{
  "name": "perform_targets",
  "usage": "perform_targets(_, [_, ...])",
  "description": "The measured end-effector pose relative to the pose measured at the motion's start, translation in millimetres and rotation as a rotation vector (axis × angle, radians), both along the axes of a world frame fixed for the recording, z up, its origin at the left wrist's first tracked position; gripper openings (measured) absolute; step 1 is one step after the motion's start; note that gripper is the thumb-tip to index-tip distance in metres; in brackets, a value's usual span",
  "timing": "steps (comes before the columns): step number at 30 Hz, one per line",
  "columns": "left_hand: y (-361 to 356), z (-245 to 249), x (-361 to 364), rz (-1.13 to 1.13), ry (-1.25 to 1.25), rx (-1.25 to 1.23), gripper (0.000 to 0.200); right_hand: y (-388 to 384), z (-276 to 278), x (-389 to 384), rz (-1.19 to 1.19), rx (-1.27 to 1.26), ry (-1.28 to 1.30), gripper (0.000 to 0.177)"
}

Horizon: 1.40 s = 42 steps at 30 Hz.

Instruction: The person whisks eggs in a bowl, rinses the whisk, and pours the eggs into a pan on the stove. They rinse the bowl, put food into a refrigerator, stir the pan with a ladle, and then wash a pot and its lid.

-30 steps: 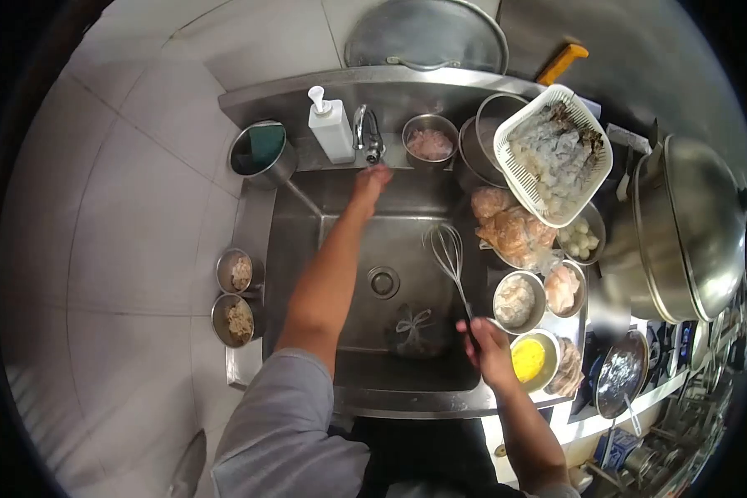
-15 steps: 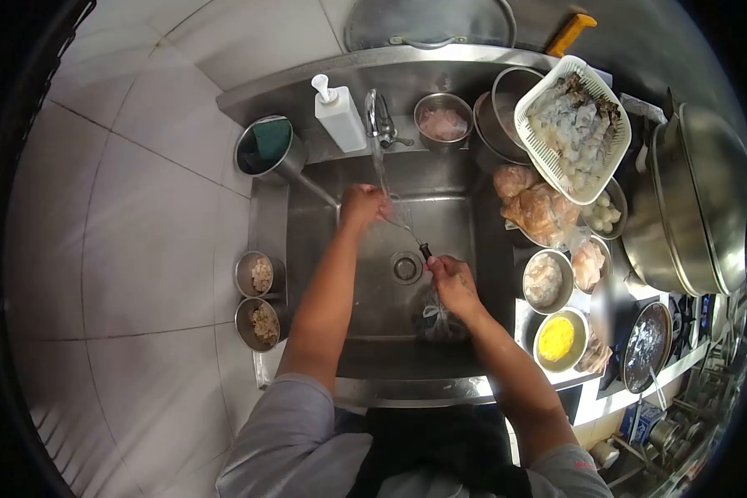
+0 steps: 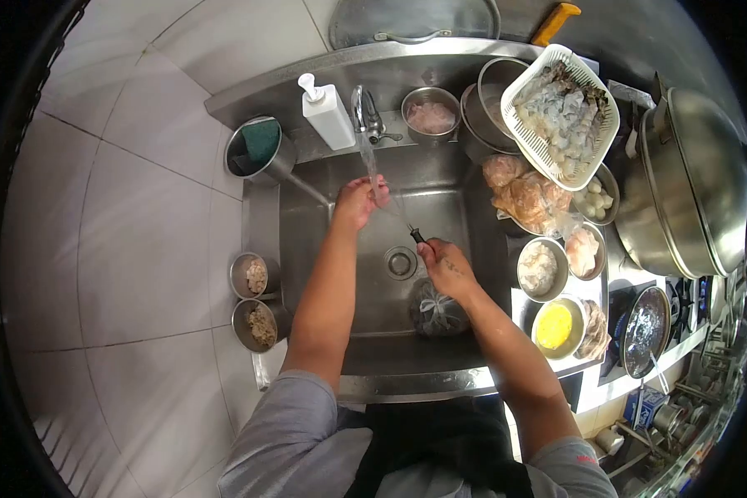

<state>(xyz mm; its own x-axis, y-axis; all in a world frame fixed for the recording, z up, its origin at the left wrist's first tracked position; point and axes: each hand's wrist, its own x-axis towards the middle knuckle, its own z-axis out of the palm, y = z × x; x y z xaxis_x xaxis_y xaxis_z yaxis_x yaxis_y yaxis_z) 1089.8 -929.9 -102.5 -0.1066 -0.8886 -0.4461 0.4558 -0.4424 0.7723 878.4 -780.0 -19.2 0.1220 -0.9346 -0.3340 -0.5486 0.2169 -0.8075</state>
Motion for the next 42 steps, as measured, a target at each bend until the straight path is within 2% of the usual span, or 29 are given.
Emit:
perform_targets(3, [-12.6, -18.7, 20.4, -0.118, 0.121, 0.041, 0.014, 5.0, 10.4, -2.3, 0.005, -0.062, 0.075, 0.035])
perform_targets(6, [-18.9, -17.1, 27.3, -0.154, 0.001, 0.064, 0.015, 3.4, 1.8, -7.9, 0.050, -0.096, 0.217, 0.035])
perform_targets(8, [-21.0, -13.8, 22.7, -0.201, -0.367, -0.107, 0.008, 2.8, -1.0, -12.0, 0.051, -0.140, 0.258, 0.034])
perform_targets(9, [-19.1, -5.2, 17.4, -0.201, -0.366, -0.105, 0.008, 2.6, -1.9, -14.0, 0.051, -0.185, 0.299, 0.034])
perform_targets(11, [-12.4, 25.2, 3.3, -0.274, -0.920, -0.365, 0.005, 1.9, 1.0, -17.5, 0.076, -0.201, 0.332, 0.034])
perform_targets(12, [-10.2, 39.5, -3.0, -0.276, -0.920, -0.362, 0.005, 1.8, 1.9, -18.9, 0.099, -0.222, 0.365, 0.033])
perform_targets(14, [-7.7, 59.4, -11.6, -0.521, -1.289, -0.340, 0.018, 2.3, -5.3, -20.1, 0.103, -0.246, 0.391, 0.031])
perform_targets(18, [-15.0, 24.6, -9.1, -0.485, -1.285, -0.412, 0.020, 3.4, -4.8, -21.6, 0.111, -0.321, 0.446, 0.028])
perform_targets(20, [-13.1, 21.6, -3.3, -0.245, -0.892, -0.159, 0.016, 3.6, -4.4, -23.6, 0.108, -0.335, 0.449, 0.028])
perform_targets(21, [-15.4, 13.5, 1.8, -0.246, -0.891, -0.160, 0.016, 3.3, -4.3, -24.1, 0.107, -0.351, 0.450, 0.027])
perform_targets(23, [-21.0, -6.3, 11.0, -0.084, -0.649, -0.092, 0.017, 2.0, 0.1, -22.3, 0.107, -0.371, 0.436, 0.027])
perform_targets(27, [-2.6, 13.2, -2.4, 0.093, -0.611, -0.006, 0.021, -1.3, 8.2, -12.8, 0.152, -0.388, 0.444, 0.028])
perform_targets(29, [2.8, 4.4, -12.8, 0.232, -0.393, -0.009, 0.015, -2.6, 7.8, -8.3, 0.120, -0.372, 0.444, 0.028])
perform_targets(33, [7.7, 14.3, -23.6, 0.092, -0.352, -0.051, 0.023, 2.4, 8.4, -10.5, 0.081, -0.370, 0.485, 0.028])
perform_targets(35, [-18.3, 9.4, -11.0, 0.106, -0.484, -0.092, 0.045, 20.3, -0.6, -15.6, 0.055, -0.374, 0.523, 0.026])
perform_targets(36, [-26.3, 22.2, -11.2, 0.068, -0.486, -0.104, 0.061, 35.1, -3.7, -21.5, 0.029, -0.379, 0.562, 0.025])
perform_targets(38, [-62.3, 22.9, -10.6, -0.124, -0.554, -0.053, 0.083, 70.6, -5.5, -32.7, 0.130, -0.206, 0.563, 0.030])
perform_targets(39, [-67.3, 24.6, -19.2, -0.149, -0.545, -0.064, 0.087, 90.2, -11.8, -40.4, 0.191, -0.141, 0.540, 0.033])
perform_targets(40, [-77.5, 18.9, -16.8, -0.268, -0.563, -0.079, 0.092, 107.2, -10.4, -45.5, 0.200, -0.111, 0.506, 0.033])
perform_targets(42, [-83.4, 27.1, -27.2, -0.331, -0.618, -0.036, 0.087, 141.2, -10.8, -55.8, 0.168, -0.068, 0.479, 0.033])
